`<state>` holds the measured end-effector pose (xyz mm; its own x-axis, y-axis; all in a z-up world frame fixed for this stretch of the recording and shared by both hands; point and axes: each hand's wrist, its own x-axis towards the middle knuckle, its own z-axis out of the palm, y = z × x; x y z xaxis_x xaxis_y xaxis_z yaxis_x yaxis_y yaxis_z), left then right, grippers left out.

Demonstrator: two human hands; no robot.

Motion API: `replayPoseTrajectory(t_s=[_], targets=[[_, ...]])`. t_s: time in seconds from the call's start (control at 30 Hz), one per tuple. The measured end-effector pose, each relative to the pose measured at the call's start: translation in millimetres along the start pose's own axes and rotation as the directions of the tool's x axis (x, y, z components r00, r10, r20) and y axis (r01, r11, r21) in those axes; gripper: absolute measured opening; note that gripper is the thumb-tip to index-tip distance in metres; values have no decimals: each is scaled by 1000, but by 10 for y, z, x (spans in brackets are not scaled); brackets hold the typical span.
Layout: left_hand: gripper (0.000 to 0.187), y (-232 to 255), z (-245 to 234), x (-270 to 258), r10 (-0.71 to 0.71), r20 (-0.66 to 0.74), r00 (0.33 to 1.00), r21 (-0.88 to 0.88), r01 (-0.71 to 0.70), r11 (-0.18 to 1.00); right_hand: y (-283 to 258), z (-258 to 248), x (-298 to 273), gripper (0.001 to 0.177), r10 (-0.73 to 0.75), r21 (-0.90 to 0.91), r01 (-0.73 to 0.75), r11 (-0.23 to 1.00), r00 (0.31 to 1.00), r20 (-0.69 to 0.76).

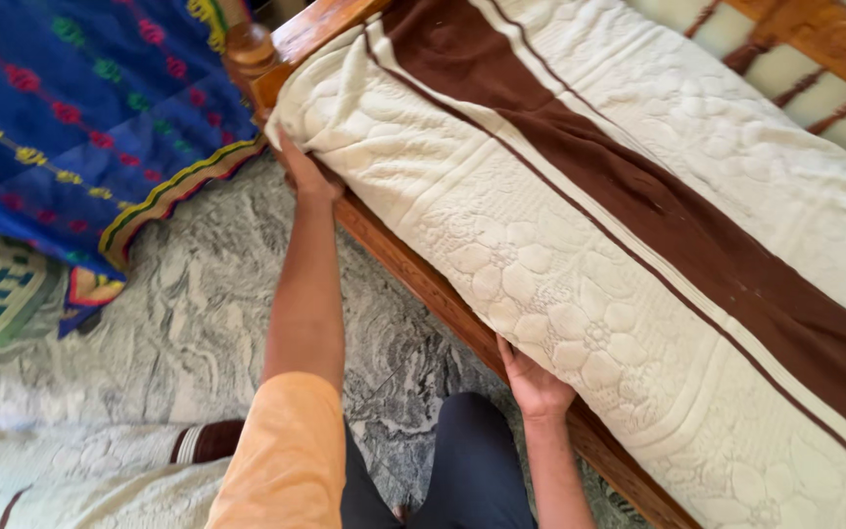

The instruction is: The person folds a quilted bedsheet on the floor and places it on a wooden bed frame. They then smooth the sheet and fold the edges over the mattress, repeating the process for the other side.

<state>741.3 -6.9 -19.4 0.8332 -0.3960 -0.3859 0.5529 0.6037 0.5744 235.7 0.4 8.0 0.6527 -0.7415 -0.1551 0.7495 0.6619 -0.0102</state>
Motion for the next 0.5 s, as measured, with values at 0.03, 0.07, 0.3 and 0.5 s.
replayPoseTrajectory(t_s=[0.03,0.07,0.3,0.5], targets=[[85,-16,-103,9,-95,130,987,-37,101,994,7,-10,25,72,18,4,-18,1000,1000,22],[86,-6,-210,25,-182,261,948,-60,204,977,-16,-7,59,72,35,9,-36,999,998,45],[83,179,-926,38,32,-37,999,342,-18,940,-20,-80,39,74,38,43,-38,998,999,18],[85,386,-939,-88,-135,29,990,354,117,928,168,-22,32,80,1,0,-1,1000,999,-35]])
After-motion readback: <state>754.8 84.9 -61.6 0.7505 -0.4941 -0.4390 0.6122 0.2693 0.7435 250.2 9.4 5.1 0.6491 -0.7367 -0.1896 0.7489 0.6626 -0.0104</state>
